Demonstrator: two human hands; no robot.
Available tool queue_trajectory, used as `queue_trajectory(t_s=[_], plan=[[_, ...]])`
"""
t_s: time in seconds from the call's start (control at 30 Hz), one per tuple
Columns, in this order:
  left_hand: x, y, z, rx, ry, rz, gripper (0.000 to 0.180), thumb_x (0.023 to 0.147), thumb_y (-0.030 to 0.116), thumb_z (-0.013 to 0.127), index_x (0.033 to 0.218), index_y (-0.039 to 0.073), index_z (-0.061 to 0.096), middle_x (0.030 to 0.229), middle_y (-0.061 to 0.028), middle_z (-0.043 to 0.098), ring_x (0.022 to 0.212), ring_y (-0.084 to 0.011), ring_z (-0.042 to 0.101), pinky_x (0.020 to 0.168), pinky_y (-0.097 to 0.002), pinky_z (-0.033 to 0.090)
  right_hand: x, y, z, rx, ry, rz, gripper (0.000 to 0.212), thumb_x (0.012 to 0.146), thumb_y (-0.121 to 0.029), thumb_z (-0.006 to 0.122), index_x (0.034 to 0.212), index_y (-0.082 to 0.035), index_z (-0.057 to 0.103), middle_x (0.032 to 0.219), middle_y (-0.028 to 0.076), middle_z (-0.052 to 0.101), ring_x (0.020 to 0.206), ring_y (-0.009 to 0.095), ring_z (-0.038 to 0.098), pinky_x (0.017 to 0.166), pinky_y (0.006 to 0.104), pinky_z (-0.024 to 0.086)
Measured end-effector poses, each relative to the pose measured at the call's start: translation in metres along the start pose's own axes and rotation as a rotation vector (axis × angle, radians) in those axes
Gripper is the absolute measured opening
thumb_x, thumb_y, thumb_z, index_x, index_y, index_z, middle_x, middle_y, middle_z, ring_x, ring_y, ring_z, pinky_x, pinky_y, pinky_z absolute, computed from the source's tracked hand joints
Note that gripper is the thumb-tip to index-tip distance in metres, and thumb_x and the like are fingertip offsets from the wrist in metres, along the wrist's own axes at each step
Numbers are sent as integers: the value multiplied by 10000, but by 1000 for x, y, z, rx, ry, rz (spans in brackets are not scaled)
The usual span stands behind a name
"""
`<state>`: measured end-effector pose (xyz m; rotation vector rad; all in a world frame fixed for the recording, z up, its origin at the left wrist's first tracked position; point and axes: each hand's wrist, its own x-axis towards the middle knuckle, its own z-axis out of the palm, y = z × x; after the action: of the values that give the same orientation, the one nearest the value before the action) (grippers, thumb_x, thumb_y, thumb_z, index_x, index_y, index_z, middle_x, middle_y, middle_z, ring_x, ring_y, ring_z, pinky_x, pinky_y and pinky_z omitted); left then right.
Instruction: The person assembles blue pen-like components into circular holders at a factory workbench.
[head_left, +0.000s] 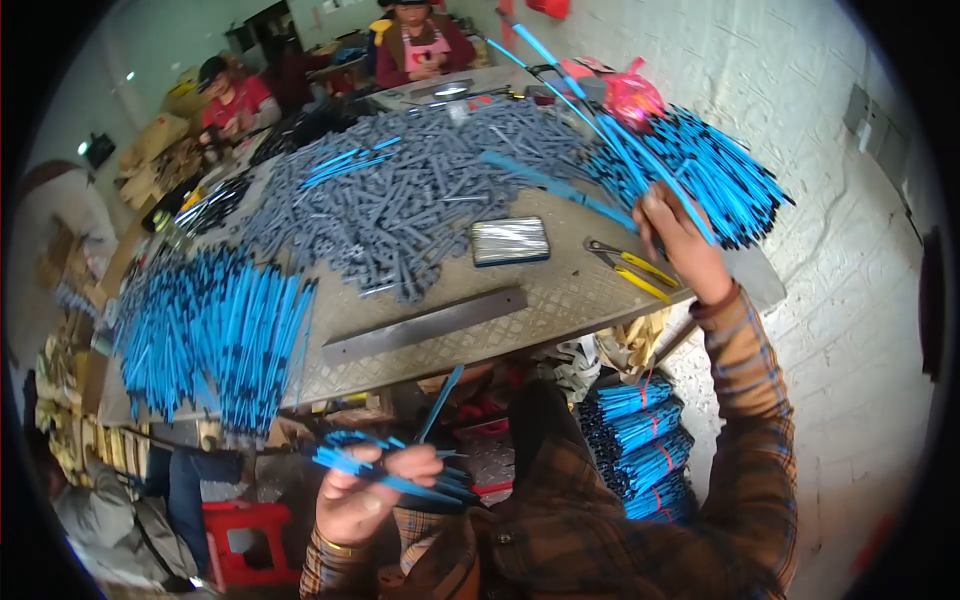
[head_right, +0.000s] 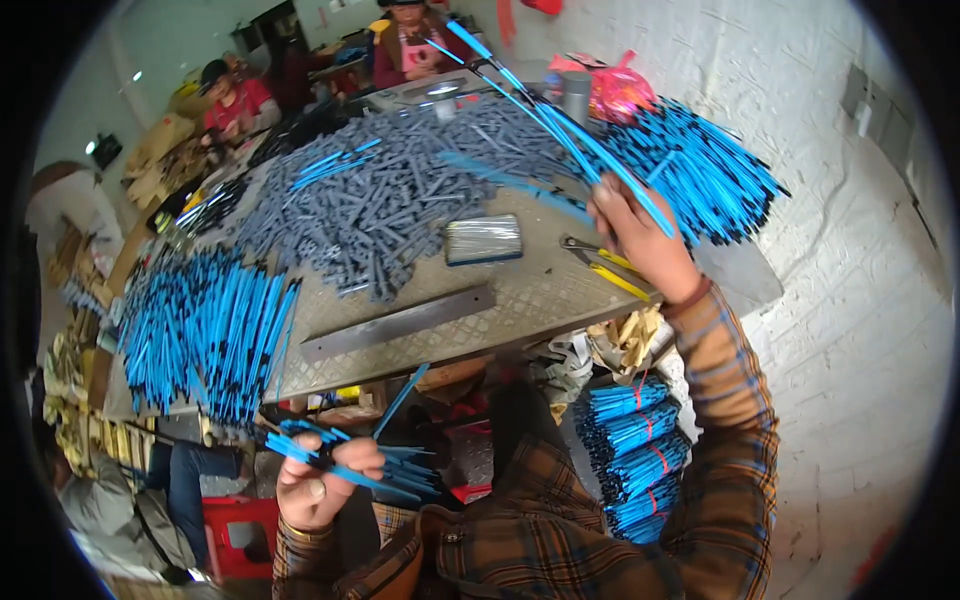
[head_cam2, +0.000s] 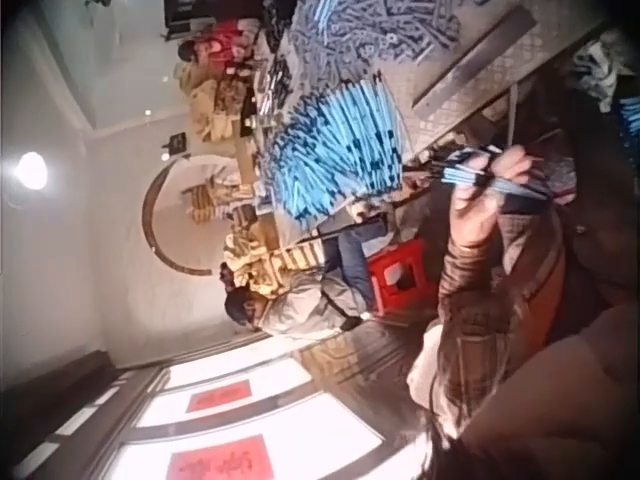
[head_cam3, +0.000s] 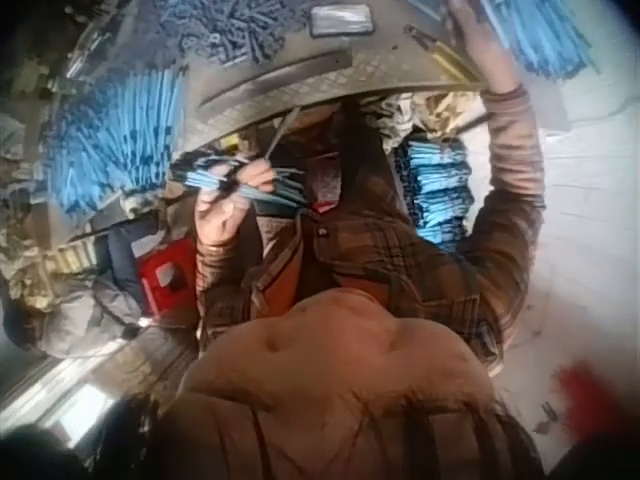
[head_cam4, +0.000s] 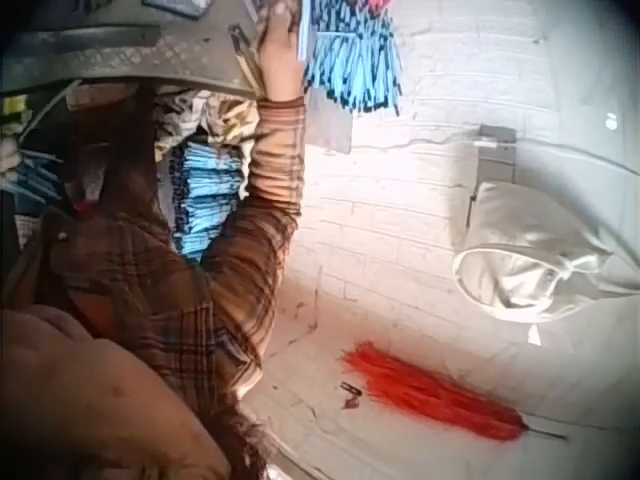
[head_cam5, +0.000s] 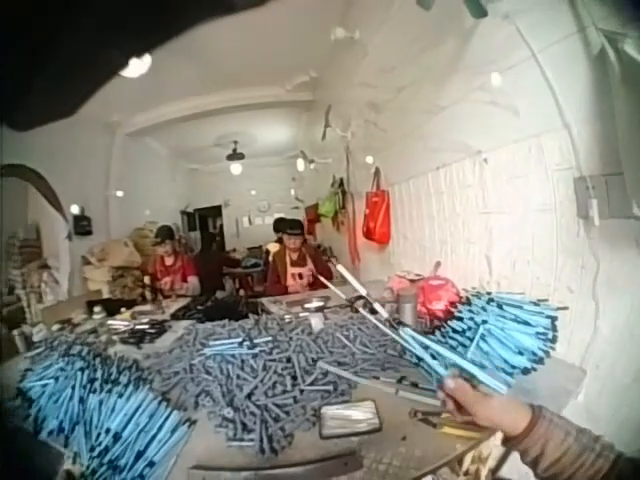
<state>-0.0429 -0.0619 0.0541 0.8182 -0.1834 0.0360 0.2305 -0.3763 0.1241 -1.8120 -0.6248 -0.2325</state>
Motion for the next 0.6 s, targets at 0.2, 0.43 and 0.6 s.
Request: queue_trajectory(t_s=[0.2, 0.43, 0.6], plan=[[14, 10, -6, -10, 213, 207, 266, 874, 91, 498, 1136, 47, 484, 1184, -276, 489, 1126, -379, 484, 941, -453, 404, -86, -28, 61, 667, -708, 377, 187, 878, -178, 457, 784, -17, 473, 655, 87, 516, 459, 127, 472, 461, 225, 392], [33, -4, 9, 45, 159, 450, 194, 853, 83, 555, 1042, 51, 519, 910, -181, 600, 852, -276, 589, 781, -381, 472, -137, -8, 131, 855, -1028, 537, 171, 917, -183, 445, 919, -24, 507, 794, 51, 552, 589, 87, 509, 520, 218, 427], [38, -19, 20, 135, 360, 499, 217, 860, 154, 572, 1052, 83, 500, 843, -63, 575, 764, -193, 563, 692, -341, 487, -156, -5, 134, 716, -992, 462, 262, 930, -233, 438, 1073, -20, 489, 816, 23, 528, 617, 60, 477, 543, 203, 398]])
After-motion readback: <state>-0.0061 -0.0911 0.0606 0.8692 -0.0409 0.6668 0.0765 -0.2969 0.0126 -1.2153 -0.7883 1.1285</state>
